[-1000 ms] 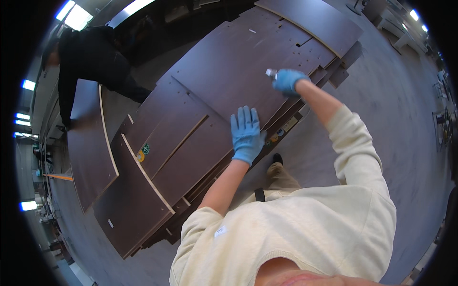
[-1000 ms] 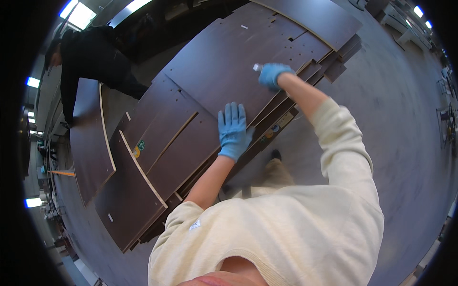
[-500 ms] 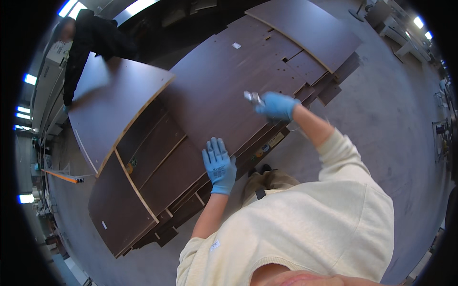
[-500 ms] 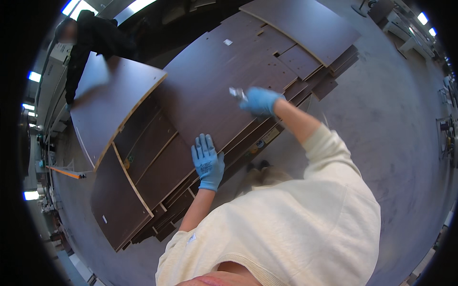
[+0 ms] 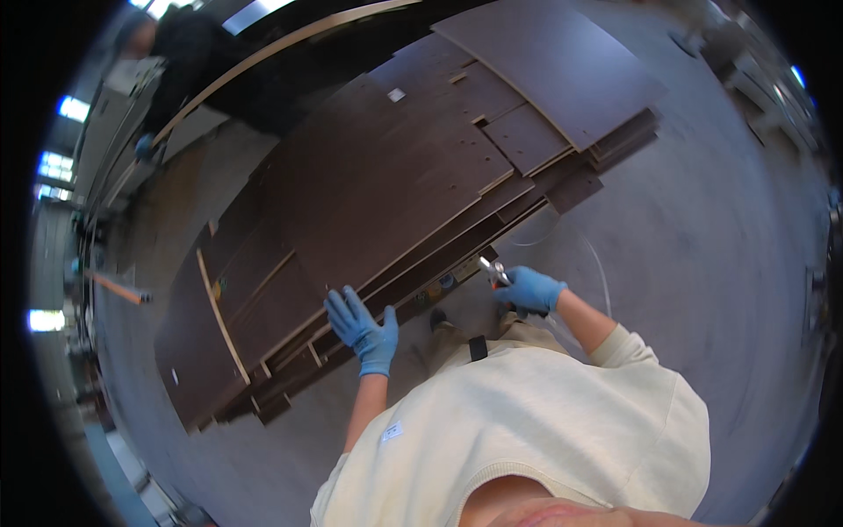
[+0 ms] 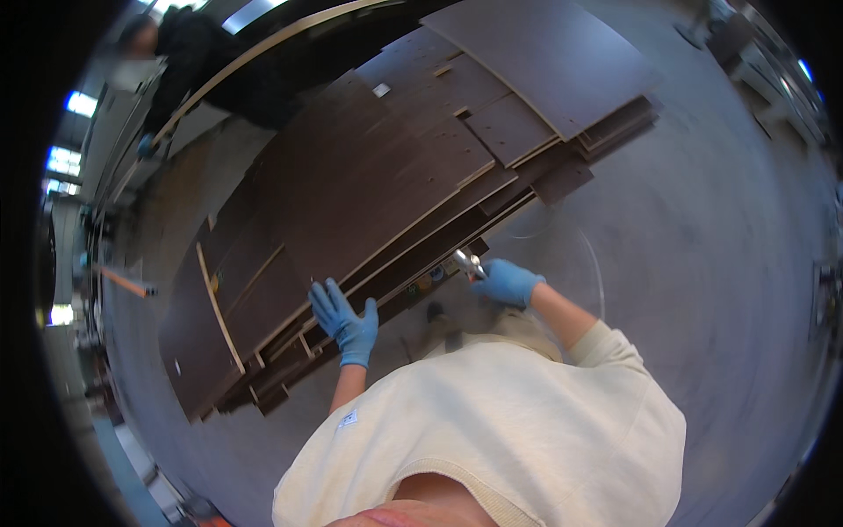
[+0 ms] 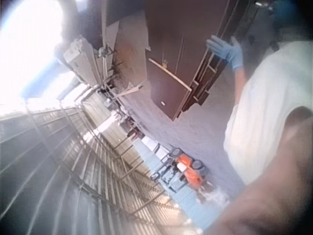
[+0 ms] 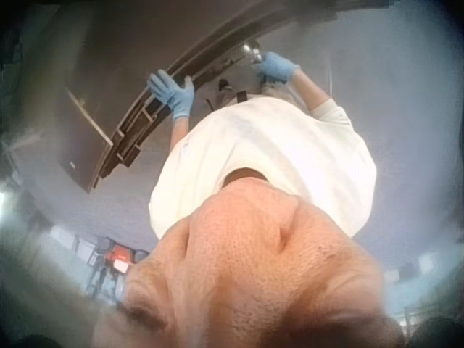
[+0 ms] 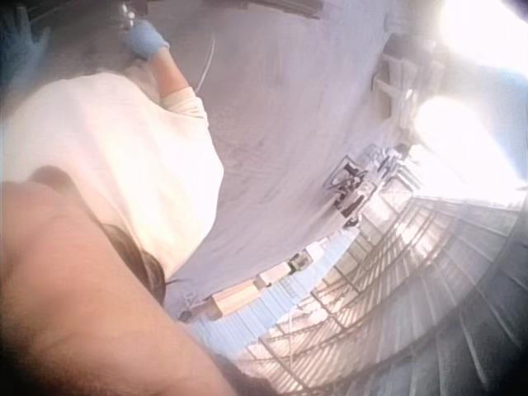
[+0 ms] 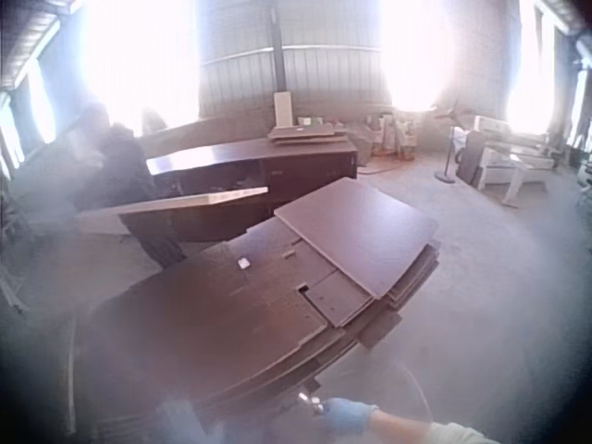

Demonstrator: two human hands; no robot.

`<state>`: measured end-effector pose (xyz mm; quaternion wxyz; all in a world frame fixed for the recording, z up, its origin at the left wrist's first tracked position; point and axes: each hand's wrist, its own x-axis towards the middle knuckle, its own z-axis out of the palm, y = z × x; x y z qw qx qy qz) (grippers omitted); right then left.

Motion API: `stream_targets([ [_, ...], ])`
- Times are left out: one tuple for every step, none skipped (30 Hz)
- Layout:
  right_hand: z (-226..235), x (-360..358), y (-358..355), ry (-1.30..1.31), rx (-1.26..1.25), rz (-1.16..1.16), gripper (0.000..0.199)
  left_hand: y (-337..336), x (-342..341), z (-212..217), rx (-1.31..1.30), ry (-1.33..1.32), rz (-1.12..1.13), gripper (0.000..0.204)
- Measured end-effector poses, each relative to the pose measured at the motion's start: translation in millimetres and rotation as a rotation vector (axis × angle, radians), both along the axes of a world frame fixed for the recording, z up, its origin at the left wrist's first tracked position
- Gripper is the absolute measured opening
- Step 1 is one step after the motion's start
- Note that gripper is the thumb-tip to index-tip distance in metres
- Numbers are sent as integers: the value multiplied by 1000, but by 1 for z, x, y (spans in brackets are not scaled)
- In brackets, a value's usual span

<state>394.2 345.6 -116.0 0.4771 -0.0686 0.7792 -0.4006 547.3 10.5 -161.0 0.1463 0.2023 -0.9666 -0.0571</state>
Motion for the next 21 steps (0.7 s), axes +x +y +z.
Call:
stream_targets([
  [-3, 10, 3, -77, 52, 33, 34, 14, 2, 2, -13, 16, -6, 108],
  [-7, 18, 6, -158, 100, 60, 35, 27, 4, 5, -10, 26, -6, 109],
  [-11, 23, 6, -100, 70, 121, 35, 38, 6, 9, -3, 41, -3, 109],
  [-13, 26, 7, -46, 27, 174, 35, 47, 7, 12, 2, 61, -5, 109],
  [-15, 27, 7, -6, -18, 226, 34, 54, 9, 16, 16, 88, 1, 106],
  [-17, 26, 8, 0, -36, 222, 35, 60, 10, 19, 36, 122, 21, 104],
  [-18, 24, 8, -8, -52, 221, 35, 65, 11, 22, 55, 157, 38, 101],
  [-17, 22, 9, -45, -67, 227, 35, 69, 12, 24, 60, 200, 54, 99],
  [-17, 19, 10, 28, -65, 231, 35, 73, 13, 25, 88, 216, 92, 96],
  [-15, 16, 11, 90, -67, 240, 35, 74, 14, 26, 199, 236, 130, 97],
  [-14, 11, 12, 79, -73, 222, 34, 76, 14, 26, 298, 273, 170, 98],
  [-11, 7, 11, 84, -81, 194, 34, 74, 13, 25, 449, 268, 244, 99],
  [-9, -1, 11, 46, -106, 119, 35, 70, 11, 23, 626, 292, 376, 97],
  [-6, -9, 9, -40, -91, 44, 36, 63, 9, 21, 426, 367, 361, 96],
  [-3, -20, 7, 62, -77, -16, 34, 53, 6, 18, 261, 376, 382, 96],
  [1, -33, 3, 99, -60, -75, 31, 41, 2, 15, 55, 396, 392, 95],
  [3, -47, -4, 209, -88, -126, 31, 25, -1, 13, -3, 353, 435, 96],
  [6, -63, -11, 296, -165, -189, 31, 8, -6, 10, 109, 263, 522, 96],
  [8, -80, -19, 456, -67, -156, 33, -8, -11, 5, 159, 215, 588, 97],
  [9, -94, -28, 623, 22, -128, 34, -24, -16, 0, 174, 195, 642, 97],
  [8, -104, -38, 634, 39, -121, 35, -37, -20, -5, 179, 141, 656, 96],
])
